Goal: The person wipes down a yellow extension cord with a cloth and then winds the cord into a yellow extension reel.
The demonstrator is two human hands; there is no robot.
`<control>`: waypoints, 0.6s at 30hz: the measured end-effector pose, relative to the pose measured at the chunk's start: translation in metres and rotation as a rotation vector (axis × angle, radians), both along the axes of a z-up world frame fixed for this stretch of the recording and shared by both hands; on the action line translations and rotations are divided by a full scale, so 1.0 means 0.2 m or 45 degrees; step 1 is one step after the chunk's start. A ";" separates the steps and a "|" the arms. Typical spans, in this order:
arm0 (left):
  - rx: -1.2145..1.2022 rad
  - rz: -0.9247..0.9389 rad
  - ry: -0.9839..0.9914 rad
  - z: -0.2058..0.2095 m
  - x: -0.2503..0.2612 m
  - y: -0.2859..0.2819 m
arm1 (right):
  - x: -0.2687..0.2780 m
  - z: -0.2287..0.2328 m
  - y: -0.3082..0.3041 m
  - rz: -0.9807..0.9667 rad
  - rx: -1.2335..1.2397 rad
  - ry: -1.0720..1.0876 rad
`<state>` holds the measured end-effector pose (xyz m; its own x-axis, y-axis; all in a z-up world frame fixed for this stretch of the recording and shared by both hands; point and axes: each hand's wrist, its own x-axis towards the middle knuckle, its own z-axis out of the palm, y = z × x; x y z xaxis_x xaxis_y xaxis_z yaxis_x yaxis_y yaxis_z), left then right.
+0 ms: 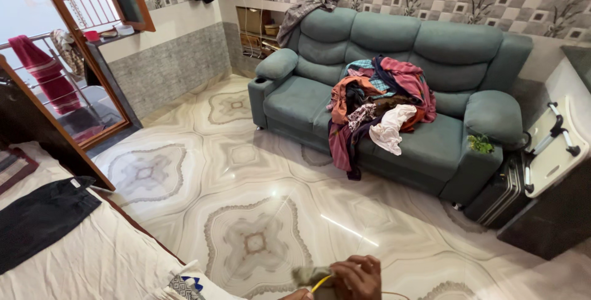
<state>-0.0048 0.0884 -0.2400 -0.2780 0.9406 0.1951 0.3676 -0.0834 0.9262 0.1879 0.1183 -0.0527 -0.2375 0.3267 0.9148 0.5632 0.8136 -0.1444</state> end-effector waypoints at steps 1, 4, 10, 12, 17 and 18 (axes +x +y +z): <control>0.001 -0.008 0.006 0.00 -0.03 0.01 | 0.02 -0.01 -0.01 -0.008 -0.002 0.006; -0.002 -0.023 0.017 0.00 -0.08 -0.01 | 0.03 0.02 -0.06 -0.033 -0.161 -0.031; -0.127 -0.158 0.071 0.17 -0.08 -0.10 | -0.08 0.26 -0.14 0.133 -0.005 -0.087; -0.031 -0.120 0.119 0.29 -0.04 -0.11 | -0.11 0.32 -0.17 0.228 0.091 -0.064; -0.172 -0.155 0.197 0.63 0.10 -0.18 | -0.06 0.34 -0.17 0.224 0.087 -0.147; -0.064 -0.135 0.136 0.70 0.13 -0.22 | -0.04 0.32 -0.15 0.182 0.105 -0.123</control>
